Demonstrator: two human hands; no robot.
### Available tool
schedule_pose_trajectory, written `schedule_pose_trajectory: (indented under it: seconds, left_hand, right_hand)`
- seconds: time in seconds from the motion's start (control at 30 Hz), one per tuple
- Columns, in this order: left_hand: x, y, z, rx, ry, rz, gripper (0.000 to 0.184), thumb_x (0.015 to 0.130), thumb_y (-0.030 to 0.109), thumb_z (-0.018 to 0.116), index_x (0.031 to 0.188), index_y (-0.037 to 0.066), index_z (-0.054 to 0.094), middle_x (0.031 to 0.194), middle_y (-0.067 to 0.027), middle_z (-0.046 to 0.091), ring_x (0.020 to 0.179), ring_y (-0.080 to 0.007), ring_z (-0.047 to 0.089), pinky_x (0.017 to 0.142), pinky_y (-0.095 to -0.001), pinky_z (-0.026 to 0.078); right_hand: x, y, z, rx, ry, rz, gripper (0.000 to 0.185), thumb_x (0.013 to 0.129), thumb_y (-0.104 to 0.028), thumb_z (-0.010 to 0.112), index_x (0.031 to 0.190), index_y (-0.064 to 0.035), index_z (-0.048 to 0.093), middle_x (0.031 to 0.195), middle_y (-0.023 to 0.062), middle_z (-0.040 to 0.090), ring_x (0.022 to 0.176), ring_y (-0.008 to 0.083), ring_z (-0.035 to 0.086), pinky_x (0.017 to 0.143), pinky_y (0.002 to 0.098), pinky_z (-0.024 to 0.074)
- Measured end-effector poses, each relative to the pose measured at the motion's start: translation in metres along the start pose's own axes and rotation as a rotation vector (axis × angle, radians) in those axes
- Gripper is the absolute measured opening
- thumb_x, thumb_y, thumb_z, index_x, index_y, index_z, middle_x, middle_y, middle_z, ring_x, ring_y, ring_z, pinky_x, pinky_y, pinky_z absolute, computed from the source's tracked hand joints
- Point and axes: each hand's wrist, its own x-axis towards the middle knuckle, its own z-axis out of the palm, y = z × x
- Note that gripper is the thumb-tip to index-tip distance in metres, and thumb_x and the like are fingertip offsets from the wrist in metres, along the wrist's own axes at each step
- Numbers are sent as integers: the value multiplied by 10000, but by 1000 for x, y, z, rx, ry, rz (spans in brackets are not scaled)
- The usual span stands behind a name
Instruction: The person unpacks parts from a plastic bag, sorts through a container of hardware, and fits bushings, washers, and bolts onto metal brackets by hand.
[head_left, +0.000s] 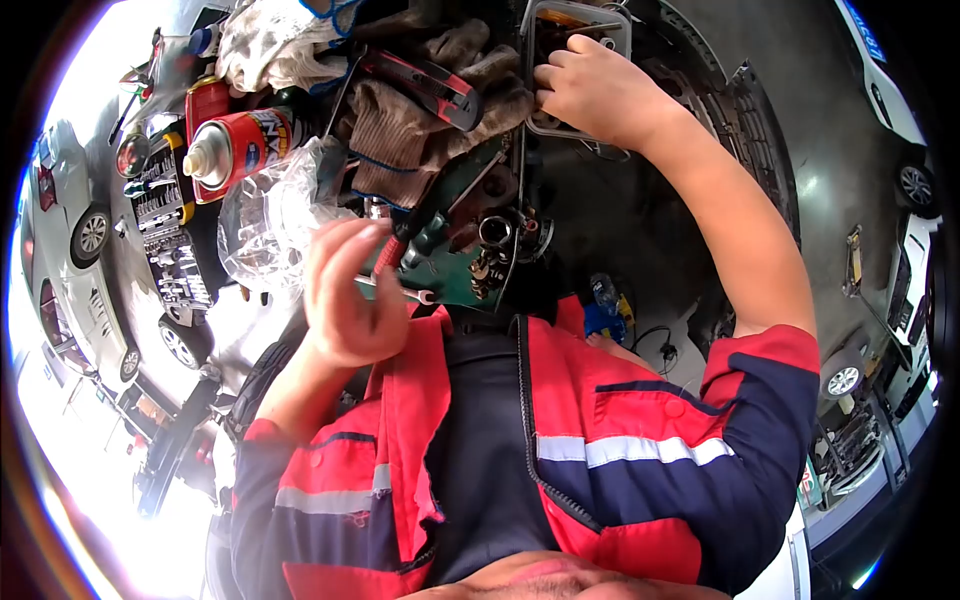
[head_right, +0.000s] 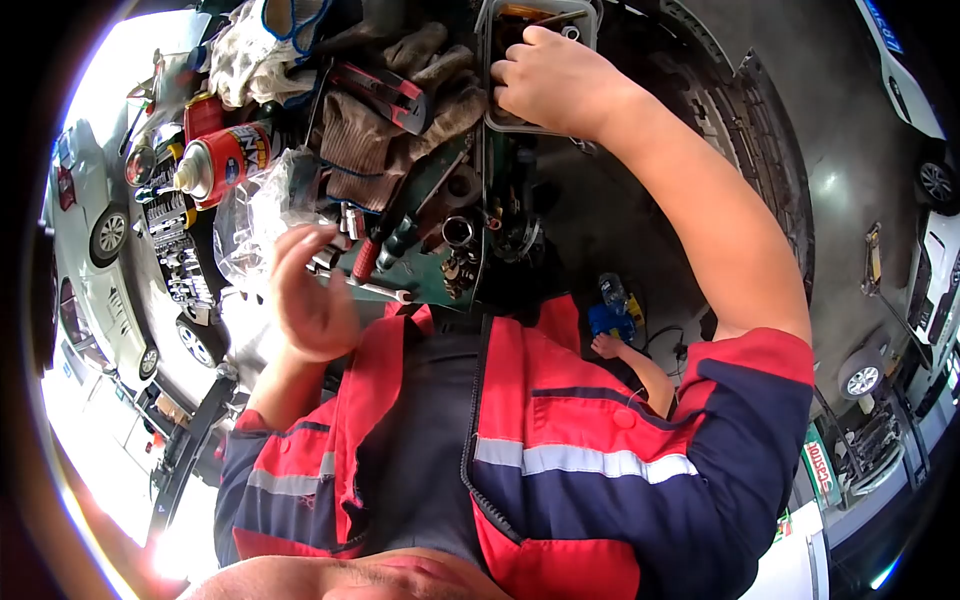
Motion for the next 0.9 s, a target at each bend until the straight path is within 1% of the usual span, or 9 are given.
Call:
schedule_pose_trajectory:
  seconds: [0.1,0.2,0.37,0.5,0.53,0.63,0.77,0.8,0.9]
  left_hand:
    - [27,11,18,2,-37,94,525,690,-123,589,1211,-63,581,1025,-223,664,877,-388,660,807,-465,554]
    - [34,11,27,-45,-53,65,483,690,-108,598,1169,-47,612,1005,-217,663,874,-382,663,794,-451,555]
    - [43,15,29,-136,-132,-193,395,753,-111,593,1137,-35,639,977,-173,678,869,-339,676,790,-395,555]
    - [45,16,30,-319,-187,-456,333,933,-105,494,1238,-39,610,1055,-105,694,951,-128,621,816,-265,477]
    - [45,13,31,-376,-227,-542,293,986,-60,492,1255,-33,606,1082,-80,692,988,-97,604,867,-249,466]
    - [50,6,42,-481,-226,-688,282,989,-39,514,1254,-32,609,1090,-82,695,988,-101,614,885,-243,470]
    - [59,7,51,-697,-235,-796,232,995,26,539,1206,-25,622,1041,-54,692,952,-101,640,843,-260,516]
    - [61,9,54,-732,-238,-790,234,1001,28,539,1214,-27,616,1049,-55,690,963,-100,637,850,-255,514]
    - [70,13,62,-836,-259,-772,236,1014,30,540,1231,-36,603,1066,-61,686,994,-99,631,869,-247,508]
  right_hand:
    - [0,1,3,-64,14,-33,102,885,-168,633,882,-203,728,927,-67,675,933,131,650,899,312,430]
    - [2,-1,3,-43,-67,-26,100,862,-160,620,862,-186,717,900,-50,649,971,136,624,929,309,425]
    - [-5,4,9,94,106,8,40,847,-159,679,845,-180,713,907,-62,662,964,143,632,928,330,433]
    - [-24,4,10,368,490,143,60,808,-132,721,862,-109,706,953,-17,648,1042,185,615,997,371,438]
    - [-31,0,7,547,533,223,126,792,-106,730,905,-59,703,1040,26,657,1092,228,611,1017,390,442]
    - [-47,-15,-9,742,603,450,189,774,-87,748,953,-42,708,1101,73,676,1124,274,603,1008,395,453]
    - [-57,-47,-34,1615,697,720,174,894,-51,708,1058,5,691,1055,23,691,997,104,629,901,278,479]
    - [-61,-52,-39,1785,705,697,195,948,-46,680,1128,29,682,1064,-3,682,982,44,607,879,223,472]
    - [-63,-67,-49,2081,829,674,236,960,-39,672,1182,40,671,1084,19,686,997,60,615,895,220,476]
